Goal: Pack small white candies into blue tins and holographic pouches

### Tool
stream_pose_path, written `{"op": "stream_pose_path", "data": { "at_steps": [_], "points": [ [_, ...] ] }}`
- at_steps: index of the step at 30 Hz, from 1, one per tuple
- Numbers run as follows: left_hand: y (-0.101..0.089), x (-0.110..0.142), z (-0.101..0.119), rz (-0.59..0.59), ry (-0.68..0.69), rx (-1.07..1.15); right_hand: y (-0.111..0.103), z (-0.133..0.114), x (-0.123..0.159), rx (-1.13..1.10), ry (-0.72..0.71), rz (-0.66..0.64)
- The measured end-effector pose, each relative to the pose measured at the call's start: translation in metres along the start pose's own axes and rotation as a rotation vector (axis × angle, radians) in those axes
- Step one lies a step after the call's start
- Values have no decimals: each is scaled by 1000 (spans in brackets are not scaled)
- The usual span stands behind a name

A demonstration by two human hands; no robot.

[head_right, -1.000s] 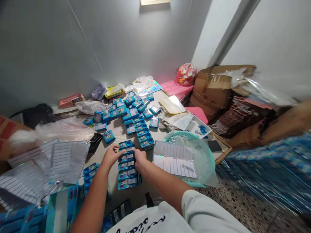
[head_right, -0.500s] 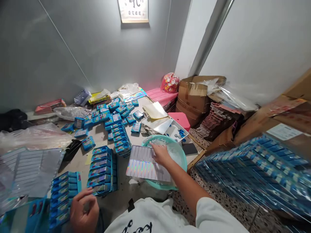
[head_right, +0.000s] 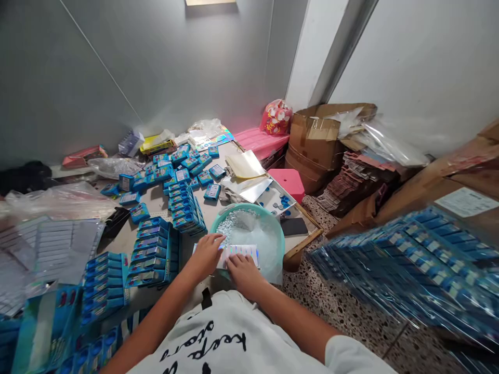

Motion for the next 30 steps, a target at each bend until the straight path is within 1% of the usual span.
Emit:
{"op": "stream_pose_path", "data": {
  "at_steps": [2, 3, 4, 6, 8, 13, 15, 20, 22, 24, 26, 28, 30],
  "points": [
    [34, -15, 0, -44, -24, -29, 14, 5, 4, -28, 24, -3],
    [47, -19, -1, -51, -33, -39, 16, 8, 6, -49, 24, 1],
    [57, -20, -2, -57, -44, -51, 17, 11, 6, -76, 18, 4],
    [68, -19, -7, -62, -61, -72, 15, 16, 8, -137, 0, 5],
    [70, -15, -9, -61, -55, -80, 12, 22, 10, -185, 3, 12],
    [62, -6, -8, -57, -6, -61, 14, 30, 11, -226, 52, 29],
    [59, 3, -7, -54, 10, -44, 15, 30, 9, -219, 67, 34],
    [51, 35, -4, -62, 51, 11, 13, 30, 7, -217, 75, 32],
    [48, 39, -5, -72, 28, 20, 14, 30, 8, -216, 69, 18],
    [46, 32, -9, -78, -26, 7, 13, 29, 8, -209, 56, 6],
    [48, 16, -13, -87, -86, -23, 12, 27, 9, -200, 42, -3],
    [53, 0, -16, -107, -124, -48, 12, 26, 9, -196, 32, -12],
    [60, -11, -18, -131, -145, -59, 11, 26, 9, -195, 29, -19]
  ]
}}
Point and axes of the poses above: each hand's wrist, its own x-axis away from the middle knuckle, its own y-axis out of the palm, z = x × y, the point moved 9 cm from there along -x, towards the middle knuckle, and after that the axes turned 7 degrees about -x, right-handed, at the moved point
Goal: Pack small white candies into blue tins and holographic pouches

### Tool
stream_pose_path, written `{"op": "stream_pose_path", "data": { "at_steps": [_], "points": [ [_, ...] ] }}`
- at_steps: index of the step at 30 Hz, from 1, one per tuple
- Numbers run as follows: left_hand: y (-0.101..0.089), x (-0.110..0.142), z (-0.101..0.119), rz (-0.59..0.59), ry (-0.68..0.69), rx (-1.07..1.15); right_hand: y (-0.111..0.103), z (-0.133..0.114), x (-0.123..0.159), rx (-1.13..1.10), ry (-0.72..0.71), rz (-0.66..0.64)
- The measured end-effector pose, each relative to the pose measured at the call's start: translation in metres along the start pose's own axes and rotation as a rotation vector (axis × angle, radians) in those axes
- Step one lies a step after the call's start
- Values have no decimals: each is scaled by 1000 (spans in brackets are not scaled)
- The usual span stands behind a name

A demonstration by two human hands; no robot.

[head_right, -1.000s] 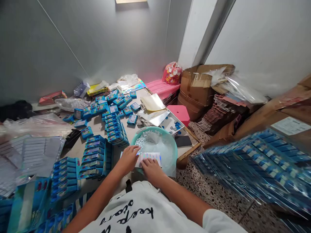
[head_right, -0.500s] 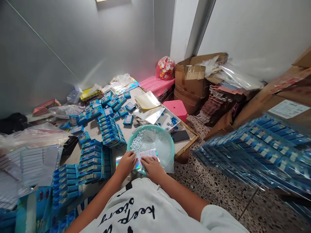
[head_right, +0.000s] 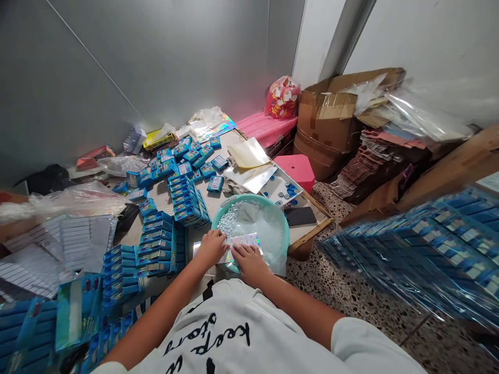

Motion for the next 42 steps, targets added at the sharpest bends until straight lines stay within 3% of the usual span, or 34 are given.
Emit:
{"op": "stream_pose_path", "data": {
  "at_steps": [9, 23, 31, 38, 42],
  "points": [
    [13, 5, -19, -5, -127, 13, -4, -2, 1, 11, -6, 55],
    [6, 31, -11, 158, -29, 164, -9, -2, 5, 10, 2, 135],
    [1, 44, -6, 171, -4, 200, -7, -3, 4, 34, -8, 141],
    [-1, 57, -22, 174, -217, 179, -9, -4, 2, 19, 21, 130],
    [-1, 57, -22, 101, -197, 199, -29, -11, -15, 4, 21, 162]
  ]
}}
Point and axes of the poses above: each hand's wrist, its own x-axis away from the middle knuckle, its own y-axis out of the palm, z = x × y, the point moved 9 cm from there along -x, towards the middle knuckle, and after that the axes turned 7 degrees about -x, right-handed, at the moved point
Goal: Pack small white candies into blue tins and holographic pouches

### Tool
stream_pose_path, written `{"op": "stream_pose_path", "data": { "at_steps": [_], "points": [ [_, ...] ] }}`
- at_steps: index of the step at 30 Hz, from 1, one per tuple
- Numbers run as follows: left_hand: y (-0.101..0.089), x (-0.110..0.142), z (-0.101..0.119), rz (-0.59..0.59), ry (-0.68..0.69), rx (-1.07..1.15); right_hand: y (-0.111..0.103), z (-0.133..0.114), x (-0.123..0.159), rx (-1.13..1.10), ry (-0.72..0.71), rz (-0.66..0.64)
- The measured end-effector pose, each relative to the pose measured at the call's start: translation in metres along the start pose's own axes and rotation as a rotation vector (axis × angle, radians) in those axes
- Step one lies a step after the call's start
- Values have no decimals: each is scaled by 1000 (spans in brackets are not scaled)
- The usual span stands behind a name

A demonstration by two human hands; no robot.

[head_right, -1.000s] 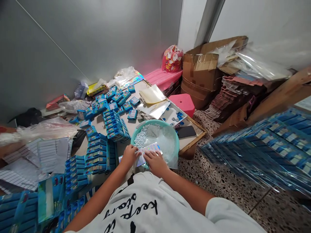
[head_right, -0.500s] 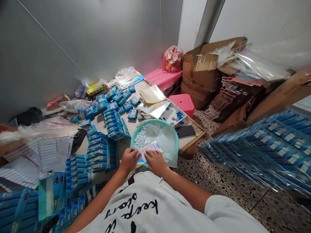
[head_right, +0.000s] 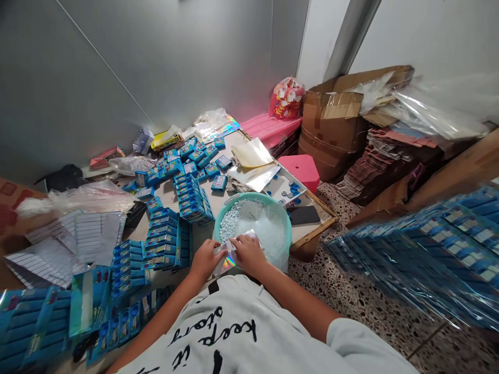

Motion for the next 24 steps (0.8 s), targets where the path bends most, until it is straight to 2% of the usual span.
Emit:
{"op": "stream_pose_path", "data": {
  "at_steps": [3, 6, 8, 14, 18, 24],
  "points": [
    [-4, 4, 5, -37, 65, 13, -7, -9, -21, -33, -86, -46],
    [-7, 9, 9, -46, 112, -3, 2, -11, -32, -64, -132, -196],
    [-8, 12, 11, -39, 138, -28, 8, -10, -34, -72, -134, -238],
    [-12, 16, 19, 58, 217, -125, 17, -10, -28, -83, -79, -217],
    [-25, 18, 27, 177, 288, -166, 16, -10, -30, -111, -29, -203],
    [-52, 24, 41, 348, 429, -177, -13, -17, -36, -178, 16, -129]
  ]
}}
Point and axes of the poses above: each hand's wrist, its own x-axis away from the middle knuckle, its own y-axis out of the palm, z = x × y, the point moved 9 cm from there along -x, towards the middle knuckle, and after that the axes turned 7 degrees about -x, right-handed, at the moved point
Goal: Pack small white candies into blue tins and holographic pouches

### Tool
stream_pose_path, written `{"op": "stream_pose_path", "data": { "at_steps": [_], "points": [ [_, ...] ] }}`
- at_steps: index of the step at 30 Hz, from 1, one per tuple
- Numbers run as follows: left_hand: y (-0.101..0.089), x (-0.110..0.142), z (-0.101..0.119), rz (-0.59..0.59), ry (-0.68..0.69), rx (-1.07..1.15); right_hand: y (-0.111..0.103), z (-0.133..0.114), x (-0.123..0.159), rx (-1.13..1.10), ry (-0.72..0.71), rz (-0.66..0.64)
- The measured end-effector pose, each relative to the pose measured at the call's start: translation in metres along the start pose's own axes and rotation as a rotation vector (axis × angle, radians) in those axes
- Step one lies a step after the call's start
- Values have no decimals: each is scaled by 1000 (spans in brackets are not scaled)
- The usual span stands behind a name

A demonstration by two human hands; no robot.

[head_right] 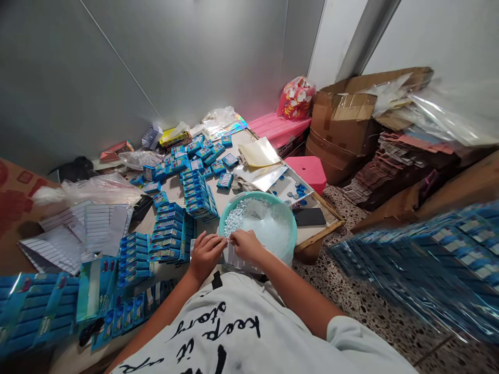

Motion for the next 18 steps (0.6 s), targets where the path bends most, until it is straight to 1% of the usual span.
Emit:
{"op": "stream_pose_path", "data": {
  "at_steps": [4, 6, 8, 9, 11, 12, 13, 14, 16, 17, 18],
  "points": [
    [-10, 5, 8, 62, 82, -11, -21, -15, 6, -37, -13, 50],
    [-11, 10, 12, 75, 112, 2, -28, -17, 7, -51, -14, 68],
    [-9, 14, 14, 46, 113, 99, -32, -12, 4, -61, -2, 92],
    [-6, 15, 13, 10, 89, 210, -35, -6, 2, -63, 14, 110],
    [1, 17, 8, -65, -12, 486, -39, 12, -2, -55, 67, 153],
    [3, 19, 4, -84, -85, 603, -42, 23, -3, -42, 104, 174],
    [3, 21, -1, -79, -166, 682, -44, 34, -4, -23, 146, 193],
    [1, 23, -7, -49, -250, 719, -46, 44, -3, 2, 188, 209],
    [-11, 27, -22, 46, -402, 707, -51, 57, 1, 65, 255, 242],
    [-19, 30, -29, 92, -468, 704, -53, 57, 4, 95, 271, 257],
    [-27, 32, -35, 130, -521, 704, -56, 52, 7, 121, 261, 269]
  ]
}}
Point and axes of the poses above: each hand's wrist, its own x-axis away from the middle knuckle, its own y-axis out of the palm, z = x × y, the point moved 9 cm from there along -x, towards the middle knuckle, and after that the axes turned 7 degrees about -x, right-handed, at the moved point
